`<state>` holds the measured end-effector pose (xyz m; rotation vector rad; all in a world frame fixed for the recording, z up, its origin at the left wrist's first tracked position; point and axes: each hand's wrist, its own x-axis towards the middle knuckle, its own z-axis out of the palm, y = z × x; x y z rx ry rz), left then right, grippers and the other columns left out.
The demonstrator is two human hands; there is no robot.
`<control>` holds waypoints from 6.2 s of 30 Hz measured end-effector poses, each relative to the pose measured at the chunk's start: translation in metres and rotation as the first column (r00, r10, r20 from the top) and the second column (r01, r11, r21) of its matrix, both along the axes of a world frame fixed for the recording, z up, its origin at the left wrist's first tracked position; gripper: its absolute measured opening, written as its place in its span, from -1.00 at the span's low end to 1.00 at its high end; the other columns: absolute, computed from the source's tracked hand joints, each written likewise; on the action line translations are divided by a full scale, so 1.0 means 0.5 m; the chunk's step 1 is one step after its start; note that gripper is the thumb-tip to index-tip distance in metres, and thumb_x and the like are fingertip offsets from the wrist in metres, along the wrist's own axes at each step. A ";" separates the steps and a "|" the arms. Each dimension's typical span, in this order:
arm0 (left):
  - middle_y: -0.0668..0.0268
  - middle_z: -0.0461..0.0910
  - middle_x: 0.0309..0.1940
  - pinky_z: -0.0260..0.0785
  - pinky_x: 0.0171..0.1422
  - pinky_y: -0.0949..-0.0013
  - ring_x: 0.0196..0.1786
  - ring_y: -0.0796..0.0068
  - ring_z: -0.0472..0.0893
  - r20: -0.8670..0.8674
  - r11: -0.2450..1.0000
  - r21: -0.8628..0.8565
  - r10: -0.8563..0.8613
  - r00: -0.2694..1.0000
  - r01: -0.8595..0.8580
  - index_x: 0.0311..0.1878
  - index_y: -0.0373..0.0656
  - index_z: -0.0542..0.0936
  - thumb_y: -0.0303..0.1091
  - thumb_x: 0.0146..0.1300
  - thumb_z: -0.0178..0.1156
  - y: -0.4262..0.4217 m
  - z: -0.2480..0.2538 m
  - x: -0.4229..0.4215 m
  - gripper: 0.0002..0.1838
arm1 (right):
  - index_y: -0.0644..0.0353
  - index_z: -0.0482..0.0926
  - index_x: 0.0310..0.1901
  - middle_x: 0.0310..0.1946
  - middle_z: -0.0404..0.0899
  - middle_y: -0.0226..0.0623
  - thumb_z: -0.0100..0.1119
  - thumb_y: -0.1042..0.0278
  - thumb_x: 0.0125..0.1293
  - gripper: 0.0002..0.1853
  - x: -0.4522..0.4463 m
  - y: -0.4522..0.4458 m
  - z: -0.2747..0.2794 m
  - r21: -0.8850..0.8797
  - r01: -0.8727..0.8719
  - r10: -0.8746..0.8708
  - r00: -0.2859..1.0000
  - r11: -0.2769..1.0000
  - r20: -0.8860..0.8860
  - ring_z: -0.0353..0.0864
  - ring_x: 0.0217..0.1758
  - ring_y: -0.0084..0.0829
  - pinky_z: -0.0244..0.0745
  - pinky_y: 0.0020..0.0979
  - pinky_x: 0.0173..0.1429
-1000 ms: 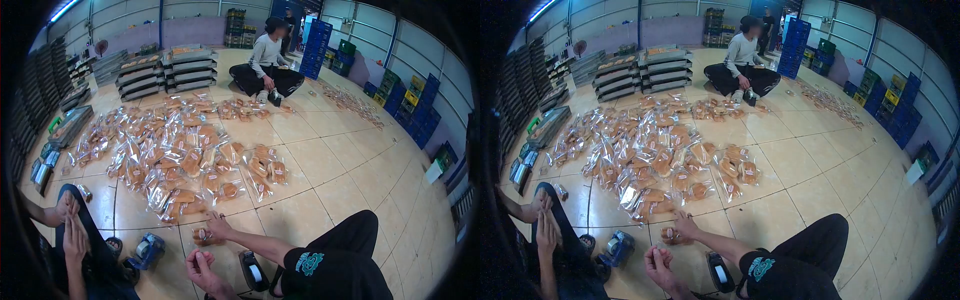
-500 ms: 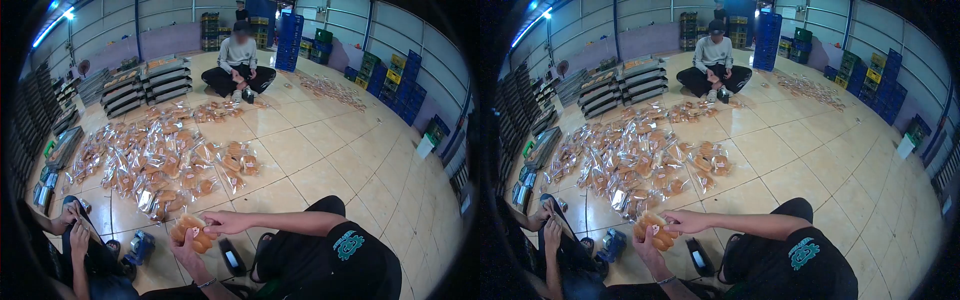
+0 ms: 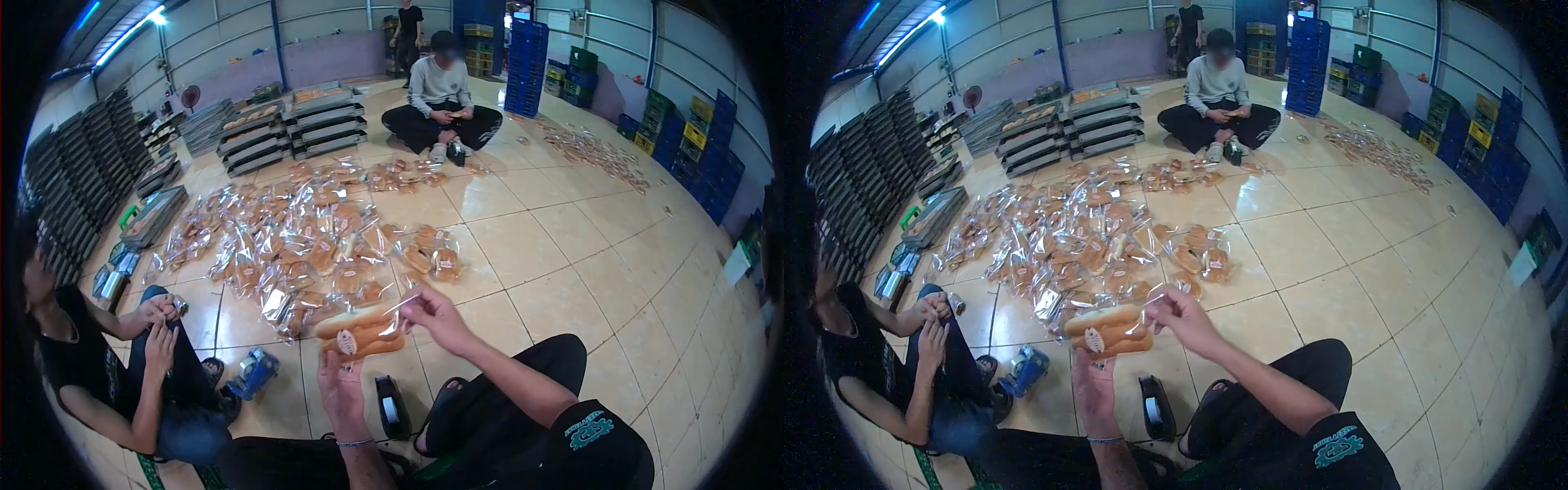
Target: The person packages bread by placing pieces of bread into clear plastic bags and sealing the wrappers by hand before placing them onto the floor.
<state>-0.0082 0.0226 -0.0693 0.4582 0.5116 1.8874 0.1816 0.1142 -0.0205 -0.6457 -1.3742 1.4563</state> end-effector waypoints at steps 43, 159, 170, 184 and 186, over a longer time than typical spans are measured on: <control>0.29 0.64 -0.13 0.55 0.05 0.43 -0.08 0.54 0.64 -0.483 0.979 -0.201 -0.140 0.864 0.047 0.31 -0.22 0.38 -0.58 0.18 0.38 0.008 0.002 0.026 -0.37 | 0.19 0.58 0.07 -0.24 0.63 -0.49 0.21 0.28 0.44 -0.73 -0.036 -0.046 -0.059 -0.293 -0.046 0.085 0.989 0.955 0.122 0.54 -0.21 -0.70 0.44 -0.57 -0.17; 0.10 0.68 -0.05 0.48 0.10 0.36 0.00 0.39 0.65 -0.242 0.919 -0.392 -0.061 0.968 -0.040 -0.22 -0.26 0.67 -0.52 0.35 0.18 0.001 -0.091 0.004 -0.92 | 0.17 0.66 -0.12 -0.19 0.63 -0.19 0.37 0.25 0.26 -0.76 -0.054 -0.076 -0.040 0.243 -0.085 -0.081 0.796 0.966 0.600 0.66 -0.16 -0.23 0.56 -0.34 -0.09; 0.19 0.65 0.03 0.56 0.15 0.36 0.07 0.46 0.65 -0.589 0.935 -0.310 -0.333 0.736 0.174 0.25 -0.25 0.44 -0.64 0.07 0.44 -0.023 0.003 -0.036 -0.36 | 0.22 0.63 0.04 -0.16 0.65 -0.35 0.39 0.17 0.29 -0.61 -0.043 -0.033 -0.061 0.119 -0.150 0.068 0.854 0.981 0.515 0.66 -0.16 -0.49 0.56 -0.41 -0.17; 0.18 0.64 -0.01 0.59 0.06 0.40 -0.03 0.45 0.69 -0.450 0.904 -0.256 0.202 0.870 -0.342 0.20 -0.32 0.48 -0.62 0.06 0.45 -0.018 0.006 -0.076 -0.41 | 0.27 0.77 -0.21 -0.38 0.70 -0.34 0.48 0.03 0.18 -0.60 -0.079 -0.097 -0.521 -0.508 -0.029 0.385 0.691 0.861 0.612 0.61 -0.37 -0.54 0.51 -0.41 -0.25; 0.18 0.65 -0.02 0.59 0.06 0.40 -0.03 0.44 0.69 -0.423 0.908 -0.241 0.221 0.879 -0.344 0.20 -0.32 0.49 -0.62 0.07 0.44 -0.020 0.000 -0.084 -0.42 | 0.31 0.77 -0.15 -0.36 0.72 -0.34 0.50 0.15 0.16 -0.62 -0.103 -0.110 -0.519 -0.516 0.073 0.261 0.797 0.853 0.544 0.61 -0.32 -0.59 0.51 -0.43 -0.17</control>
